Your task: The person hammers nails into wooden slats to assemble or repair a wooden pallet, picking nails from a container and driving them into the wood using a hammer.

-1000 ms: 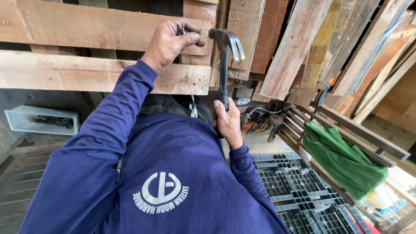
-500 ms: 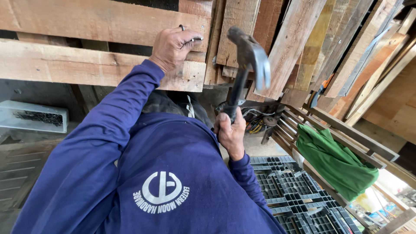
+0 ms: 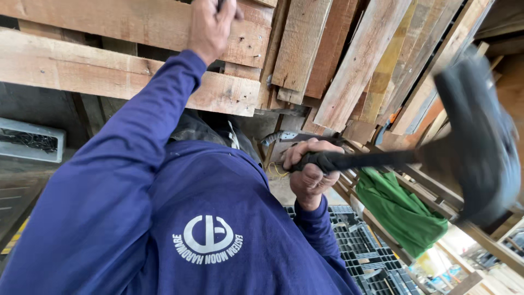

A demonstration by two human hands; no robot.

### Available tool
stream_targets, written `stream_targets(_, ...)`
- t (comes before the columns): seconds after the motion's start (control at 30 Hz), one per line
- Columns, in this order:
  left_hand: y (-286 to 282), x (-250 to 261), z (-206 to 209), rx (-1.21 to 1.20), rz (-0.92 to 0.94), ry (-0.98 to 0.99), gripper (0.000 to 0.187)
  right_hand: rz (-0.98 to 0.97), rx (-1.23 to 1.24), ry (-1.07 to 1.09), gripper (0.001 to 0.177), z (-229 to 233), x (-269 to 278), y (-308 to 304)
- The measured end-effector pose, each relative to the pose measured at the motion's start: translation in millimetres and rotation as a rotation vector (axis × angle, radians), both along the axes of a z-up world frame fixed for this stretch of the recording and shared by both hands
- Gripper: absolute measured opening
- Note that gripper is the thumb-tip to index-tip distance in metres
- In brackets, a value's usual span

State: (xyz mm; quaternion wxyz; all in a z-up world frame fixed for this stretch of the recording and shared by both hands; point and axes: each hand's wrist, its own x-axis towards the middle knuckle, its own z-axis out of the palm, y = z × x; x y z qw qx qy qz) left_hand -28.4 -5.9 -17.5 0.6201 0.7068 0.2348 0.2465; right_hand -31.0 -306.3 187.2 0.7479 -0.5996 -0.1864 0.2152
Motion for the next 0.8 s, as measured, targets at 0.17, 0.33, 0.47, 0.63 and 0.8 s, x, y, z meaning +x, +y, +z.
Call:
stream_targets(0.17, -6, 14, 4, 0.132, 0.302, -0.111, 0.032, 0.190, -0.849, -0.120, 0.025, -46, 12, -5)
stream_targets(0.33, -1, 21, -2, 0.118, 0.313, -0.175, 0.025, 0.114, -0.519, -0.163, 0.033, 13, 39, 9)
stream_targets(0.47, 1, 24, 0, 0.215, 0.341, -0.208, 0.028, -0.010, 0.054, -0.321, 0.045, 22, 42, 8)
stream_targets(0.63, 2, 18, 10, 0.156, 0.330, -0.137, 0.024, 0.348, -1.077, -0.010, 0.029, -50, 7, -3)
stream_targets(0.8, 0, 24, -3, 0.280, 0.337, -0.014, 0.032, 0.046, -0.723, 0.055, 0.025, 28, 22, -1)
